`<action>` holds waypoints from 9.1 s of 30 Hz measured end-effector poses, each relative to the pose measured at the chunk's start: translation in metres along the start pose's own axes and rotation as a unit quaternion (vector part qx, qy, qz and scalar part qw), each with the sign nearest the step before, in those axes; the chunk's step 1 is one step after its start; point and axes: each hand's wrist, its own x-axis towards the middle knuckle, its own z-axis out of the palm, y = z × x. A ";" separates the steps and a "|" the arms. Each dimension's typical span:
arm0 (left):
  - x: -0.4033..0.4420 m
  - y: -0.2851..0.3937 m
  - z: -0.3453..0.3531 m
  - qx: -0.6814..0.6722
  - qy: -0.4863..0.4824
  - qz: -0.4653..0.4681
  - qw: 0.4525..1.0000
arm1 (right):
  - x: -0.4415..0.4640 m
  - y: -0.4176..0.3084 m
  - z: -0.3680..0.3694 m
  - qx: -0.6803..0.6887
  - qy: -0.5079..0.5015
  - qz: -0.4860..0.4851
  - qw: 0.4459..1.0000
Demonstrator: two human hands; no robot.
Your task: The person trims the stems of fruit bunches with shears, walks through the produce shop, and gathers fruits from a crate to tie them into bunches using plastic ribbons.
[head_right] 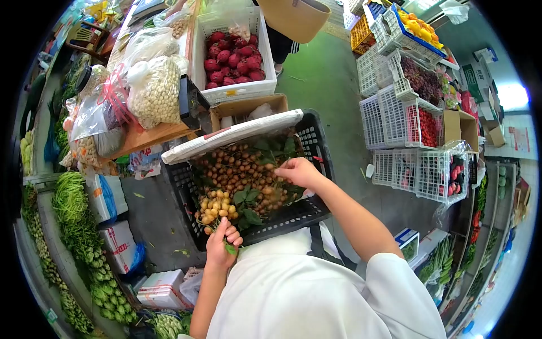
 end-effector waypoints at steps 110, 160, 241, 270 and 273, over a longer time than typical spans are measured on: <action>-0.010 -0.005 -0.003 0.066 0.026 0.010 0.997 | 0.063 0.059 0.054 -0.146 0.038 -0.178 0.972; 0.008 -0.002 0.006 0.084 0.031 0.002 0.996 | -0.078 -0.028 0.074 -0.364 0.114 -0.204 0.901; 0.004 0.011 0.032 0.030 -0.133 -0.071 0.988 | -0.129 -0.084 0.094 -0.407 0.115 -0.405 0.811; -0.003 -0.006 0.035 0.385 -0.107 0.034 0.916 | -0.100 -0.112 0.095 -0.453 -0.040 -0.396 0.797; 0.001 -0.010 0.024 0.443 -0.081 0.057 0.891 | -0.100 -0.097 0.089 -0.396 -0.021 -0.408 0.822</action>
